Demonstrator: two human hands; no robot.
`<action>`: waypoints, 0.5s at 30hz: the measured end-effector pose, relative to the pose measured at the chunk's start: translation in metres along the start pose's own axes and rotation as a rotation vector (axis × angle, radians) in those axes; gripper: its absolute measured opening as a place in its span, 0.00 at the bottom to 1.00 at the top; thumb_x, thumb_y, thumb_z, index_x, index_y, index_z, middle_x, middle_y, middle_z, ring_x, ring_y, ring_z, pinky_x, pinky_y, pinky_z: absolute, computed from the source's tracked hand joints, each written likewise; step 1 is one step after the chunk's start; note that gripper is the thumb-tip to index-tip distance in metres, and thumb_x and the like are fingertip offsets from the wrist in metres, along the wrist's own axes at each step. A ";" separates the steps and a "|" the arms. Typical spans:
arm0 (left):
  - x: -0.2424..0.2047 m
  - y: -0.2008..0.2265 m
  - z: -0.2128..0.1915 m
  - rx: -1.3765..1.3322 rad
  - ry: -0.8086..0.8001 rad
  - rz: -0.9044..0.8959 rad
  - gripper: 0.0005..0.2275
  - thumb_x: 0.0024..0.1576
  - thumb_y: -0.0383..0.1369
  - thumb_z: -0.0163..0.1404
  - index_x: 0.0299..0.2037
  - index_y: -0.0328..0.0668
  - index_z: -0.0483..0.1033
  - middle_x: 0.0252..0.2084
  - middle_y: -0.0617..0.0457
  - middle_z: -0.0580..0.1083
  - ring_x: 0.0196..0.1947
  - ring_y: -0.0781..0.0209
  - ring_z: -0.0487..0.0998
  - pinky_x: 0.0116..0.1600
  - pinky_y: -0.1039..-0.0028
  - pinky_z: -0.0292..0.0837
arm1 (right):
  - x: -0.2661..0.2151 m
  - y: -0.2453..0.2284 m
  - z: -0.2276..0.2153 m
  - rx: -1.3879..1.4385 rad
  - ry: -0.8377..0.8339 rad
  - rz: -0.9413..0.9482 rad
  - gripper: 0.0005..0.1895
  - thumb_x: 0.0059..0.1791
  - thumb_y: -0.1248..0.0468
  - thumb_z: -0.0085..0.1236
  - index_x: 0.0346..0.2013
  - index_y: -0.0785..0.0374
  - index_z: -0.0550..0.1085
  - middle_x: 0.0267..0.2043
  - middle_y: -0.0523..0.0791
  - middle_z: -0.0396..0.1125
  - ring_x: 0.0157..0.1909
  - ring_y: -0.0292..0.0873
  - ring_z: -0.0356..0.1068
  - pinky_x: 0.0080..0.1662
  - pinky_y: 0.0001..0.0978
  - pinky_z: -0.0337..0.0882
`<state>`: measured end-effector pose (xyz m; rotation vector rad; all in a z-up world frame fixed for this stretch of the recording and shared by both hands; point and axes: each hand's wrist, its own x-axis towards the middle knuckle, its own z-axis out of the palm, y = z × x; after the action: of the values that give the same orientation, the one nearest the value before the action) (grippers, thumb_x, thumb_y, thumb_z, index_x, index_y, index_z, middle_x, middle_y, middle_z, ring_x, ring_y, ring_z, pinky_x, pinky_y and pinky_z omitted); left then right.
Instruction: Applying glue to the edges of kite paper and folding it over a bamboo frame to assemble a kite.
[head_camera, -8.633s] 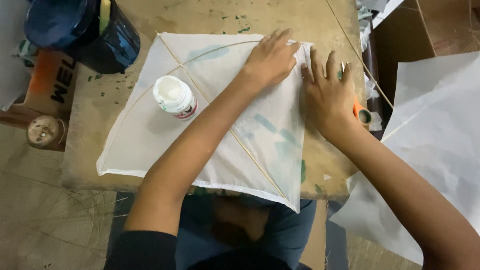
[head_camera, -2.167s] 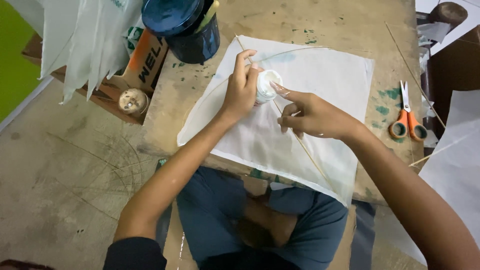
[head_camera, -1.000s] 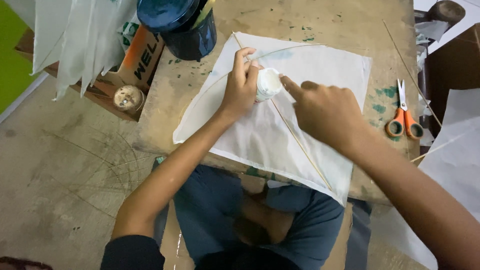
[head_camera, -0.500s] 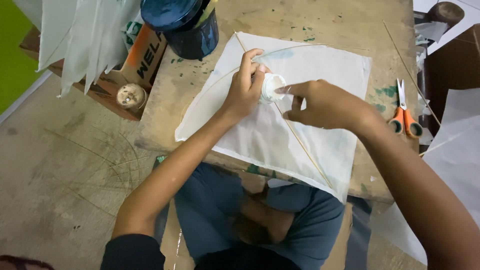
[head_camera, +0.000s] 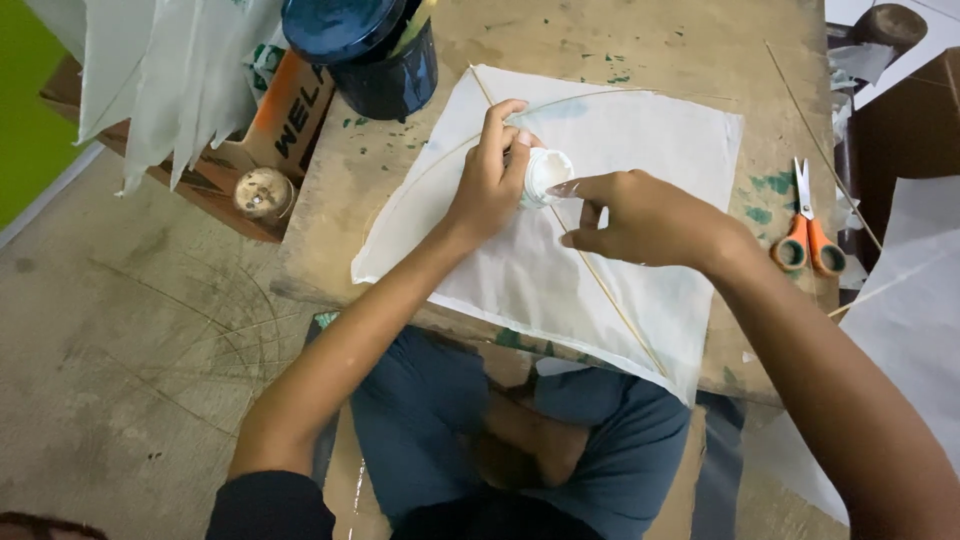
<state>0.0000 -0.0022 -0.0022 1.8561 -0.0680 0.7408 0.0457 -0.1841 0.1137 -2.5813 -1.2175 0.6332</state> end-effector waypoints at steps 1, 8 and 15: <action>0.000 -0.001 -0.001 0.002 0.001 -0.001 0.14 0.67 0.32 0.36 0.61 0.39 0.57 0.39 0.46 0.79 0.34 0.58 0.78 0.43 0.69 0.73 | -0.001 -0.002 -0.003 0.000 -0.001 -0.002 0.25 0.46 0.57 0.64 0.59 0.54 0.77 0.34 0.42 0.80 0.27 0.43 0.74 0.35 0.32 0.72; 0.000 -0.003 -0.001 -0.008 0.006 -0.002 0.15 0.66 0.30 0.36 0.62 0.38 0.57 0.40 0.44 0.79 0.32 0.60 0.76 0.41 0.70 0.72 | -0.001 -0.005 -0.006 0.052 0.027 0.022 0.27 0.46 0.58 0.64 0.60 0.56 0.75 0.32 0.44 0.79 0.25 0.43 0.72 0.33 0.33 0.70; 0.002 -0.003 0.001 -0.007 0.043 -0.013 0.14 0.65 0.29 0.36 0.61 0.38 0.58 0.39 0.43 0.80 0.30 0.59 0.76 0.39 0.70 0.72 | -0.009 -0.010 -0.012 0.135 0.017 0.048 0.30 0.45 0.58 0.67 0.62 0.58 0.75 0.28 0.45 0.78 0.20 0.41 0.69 0.25 0.31 0.68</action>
<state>0.0030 -0.0017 -0.0042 1.8314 -0.0310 0.7700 0.0399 -0.1847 0.1307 -2.5054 -1.0712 0.6777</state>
